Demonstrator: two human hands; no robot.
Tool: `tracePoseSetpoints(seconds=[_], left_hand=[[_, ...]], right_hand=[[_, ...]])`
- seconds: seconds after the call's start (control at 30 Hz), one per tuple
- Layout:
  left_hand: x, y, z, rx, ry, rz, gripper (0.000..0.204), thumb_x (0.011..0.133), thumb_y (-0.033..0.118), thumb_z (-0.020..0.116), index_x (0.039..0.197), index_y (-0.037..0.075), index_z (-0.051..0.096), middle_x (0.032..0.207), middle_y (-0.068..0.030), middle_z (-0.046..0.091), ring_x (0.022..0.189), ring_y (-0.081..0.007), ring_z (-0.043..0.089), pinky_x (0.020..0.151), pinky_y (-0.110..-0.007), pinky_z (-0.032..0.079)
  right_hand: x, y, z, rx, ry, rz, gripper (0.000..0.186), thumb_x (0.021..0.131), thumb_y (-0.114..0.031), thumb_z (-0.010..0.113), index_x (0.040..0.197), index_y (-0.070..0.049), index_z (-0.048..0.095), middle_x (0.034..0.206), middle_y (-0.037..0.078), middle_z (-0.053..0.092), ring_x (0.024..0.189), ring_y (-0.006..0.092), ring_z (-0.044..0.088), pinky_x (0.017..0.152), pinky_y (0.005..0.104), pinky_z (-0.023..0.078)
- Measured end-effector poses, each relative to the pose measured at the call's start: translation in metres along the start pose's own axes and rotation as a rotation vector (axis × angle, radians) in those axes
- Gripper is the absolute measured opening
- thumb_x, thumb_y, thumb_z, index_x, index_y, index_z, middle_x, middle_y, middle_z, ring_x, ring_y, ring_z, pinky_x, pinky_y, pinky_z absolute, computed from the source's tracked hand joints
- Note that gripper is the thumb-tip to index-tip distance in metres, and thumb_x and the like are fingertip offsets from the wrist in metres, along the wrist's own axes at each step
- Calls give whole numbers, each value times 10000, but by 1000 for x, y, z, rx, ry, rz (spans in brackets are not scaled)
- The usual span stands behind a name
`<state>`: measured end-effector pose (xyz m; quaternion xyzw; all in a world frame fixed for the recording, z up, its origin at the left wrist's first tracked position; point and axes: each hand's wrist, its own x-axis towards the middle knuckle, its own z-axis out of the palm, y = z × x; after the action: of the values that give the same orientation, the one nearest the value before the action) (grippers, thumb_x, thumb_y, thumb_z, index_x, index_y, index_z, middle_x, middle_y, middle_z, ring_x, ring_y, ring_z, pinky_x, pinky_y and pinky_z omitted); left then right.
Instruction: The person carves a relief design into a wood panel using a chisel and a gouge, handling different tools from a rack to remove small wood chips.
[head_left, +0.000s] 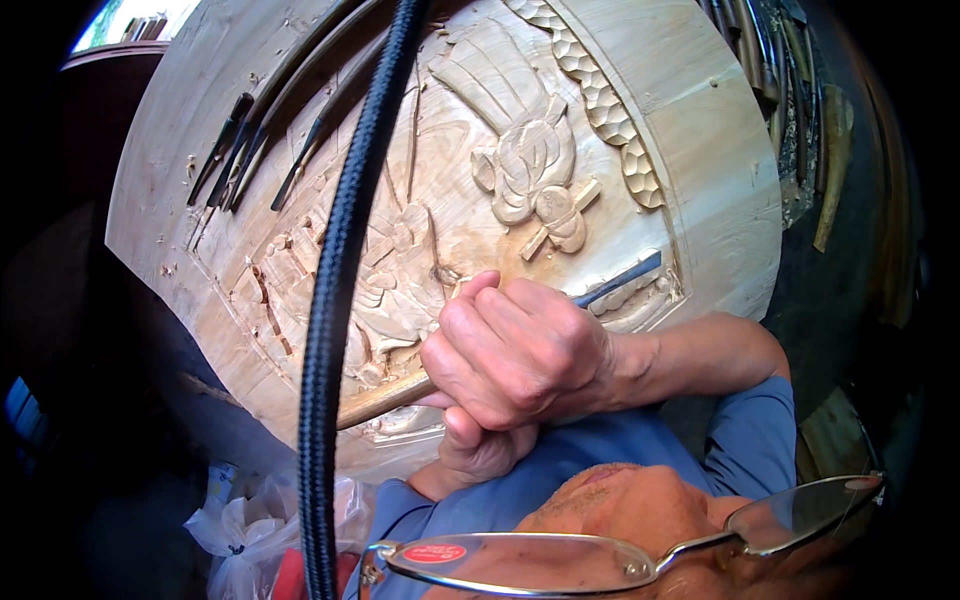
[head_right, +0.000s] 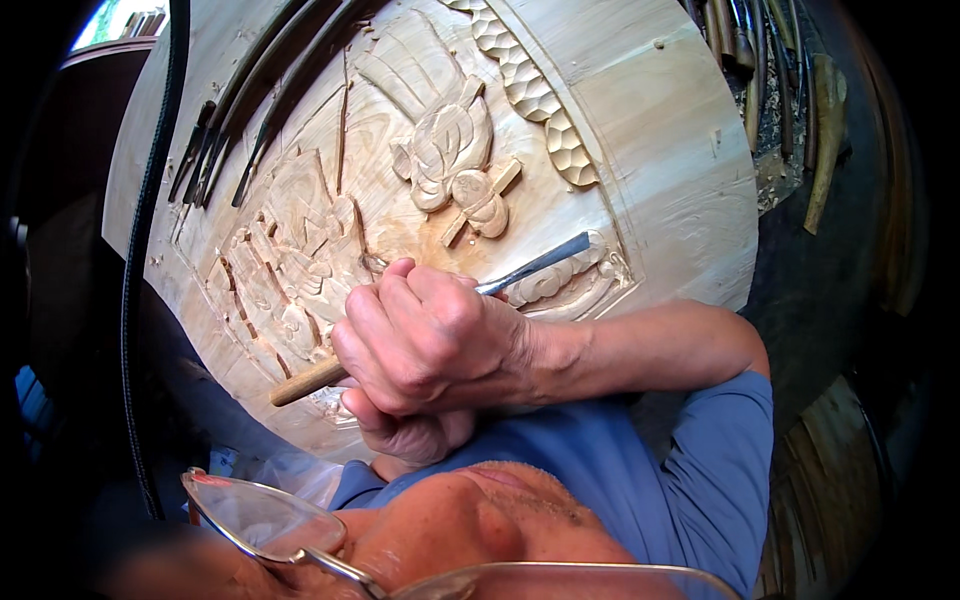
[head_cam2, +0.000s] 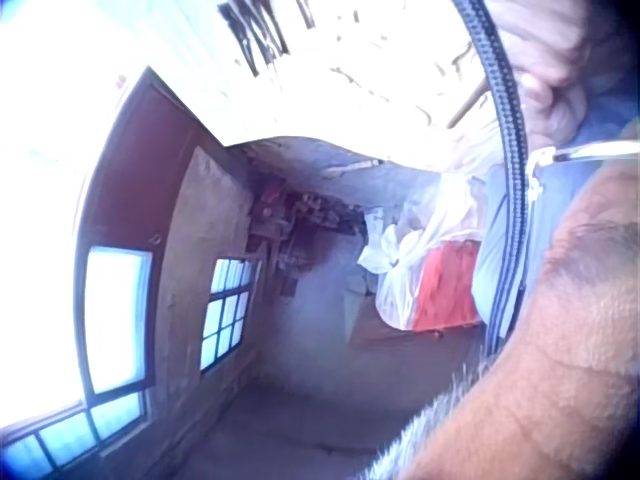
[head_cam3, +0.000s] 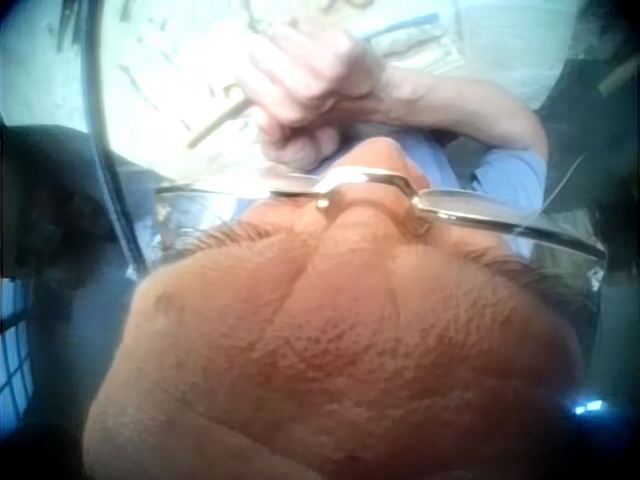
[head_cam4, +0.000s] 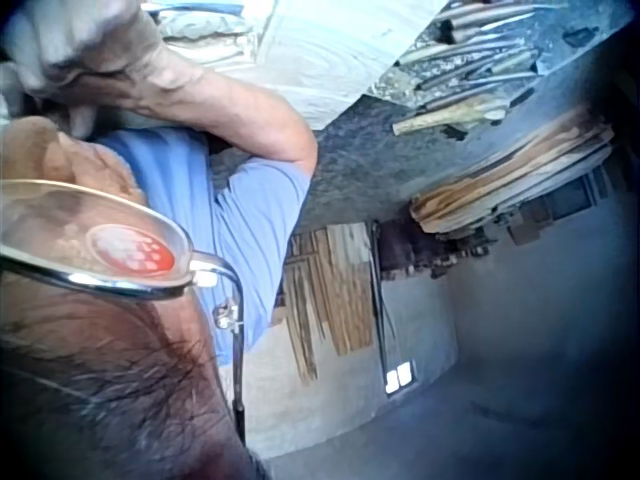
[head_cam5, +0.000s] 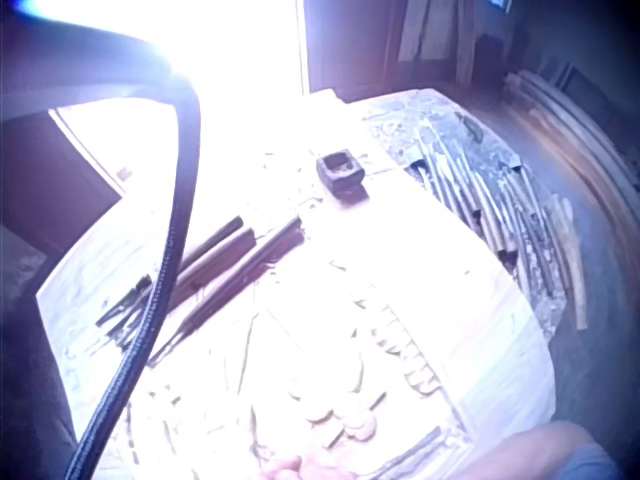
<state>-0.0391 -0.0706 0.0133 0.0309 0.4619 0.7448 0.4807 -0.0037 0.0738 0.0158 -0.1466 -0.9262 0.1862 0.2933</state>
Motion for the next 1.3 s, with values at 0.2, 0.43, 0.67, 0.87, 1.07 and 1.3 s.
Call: tracePoseSetpoints(seconds=[0.2, 0.43, 0.67, 0.87, 1.07, 1.3], left_hand=[[-2, 2, 3, -6, -13, -20, 971, 1071, 727, 539, 1627, -29, 292, 1645, -200, 466, 1518, -335, 495, 1315, -528, 336], [12, -3, 12, 5, -51, -56, 1076, 1080, 743, 521, 1725, -68, 233, 1698, -233, 445, 1553, -358, 482, 1328, -534, 322], [24, 1, 13, 144, -412, 52, 832, 1082, 531, 700, 1581, -92, 468, 1425, -252, 679, 1306, -351, 703, 1173, -473, 526], [24, -1, 8, 195, -439, 53, 692, 1042, 319, 812, 1537, -79, 537, 1383, -212, 712, 1265, -303, 725, 1137, -423, 547], [21, 1, 8, 209, -467, -23, 670, 1051, 274, 809, 1538, -87, 525, 1389, -213, 708, 1275, -299, 722, 1142, -426, 544], [21, -1, 9, 189, -427, -14, 606, 1019, 162, 834, 1506, -81, 567, 1346, -191, 735, 1236, -269, 744, 1118, -389, 563]], right_hand=[[-2, 0, -1, 0, 4, 0, 204, 702, -265, 616, 725, -70, 559, 685, 94, 496, 585, 206, 562, 514, 316, 419], [13, 29, -25, -129, 19, 55, 256, 909, -286, 741, 852, -44, 683, 750, 125, 658, 528, 155, 585, 472, 311, 449], [70, 104, -107, 637, 334, 559, 522, 1115, -520, 653, 1219, -24, 781, 896, 106, 787, 576, 94, 637, 485, 214, 440], [88, 144, -79, 1167, 805, 823, 485, 1168, -462, 576, 1077, 0, 692, 847, 127, 719, 489, 148, 526, 445, 273, 392], [70, 170, -74, 1466, 631, 683, 487, 1129, -528, 630, 933, -84, 668, 786, 116, 685, 463, 146, 518, 408, 271, 351], [65, 165, -95, 1496, 419, 489, 683, 1156, -597, 522, 623, -191, 385, 563, 78, 541, 386, 141, 455, 380, 265, 318]])
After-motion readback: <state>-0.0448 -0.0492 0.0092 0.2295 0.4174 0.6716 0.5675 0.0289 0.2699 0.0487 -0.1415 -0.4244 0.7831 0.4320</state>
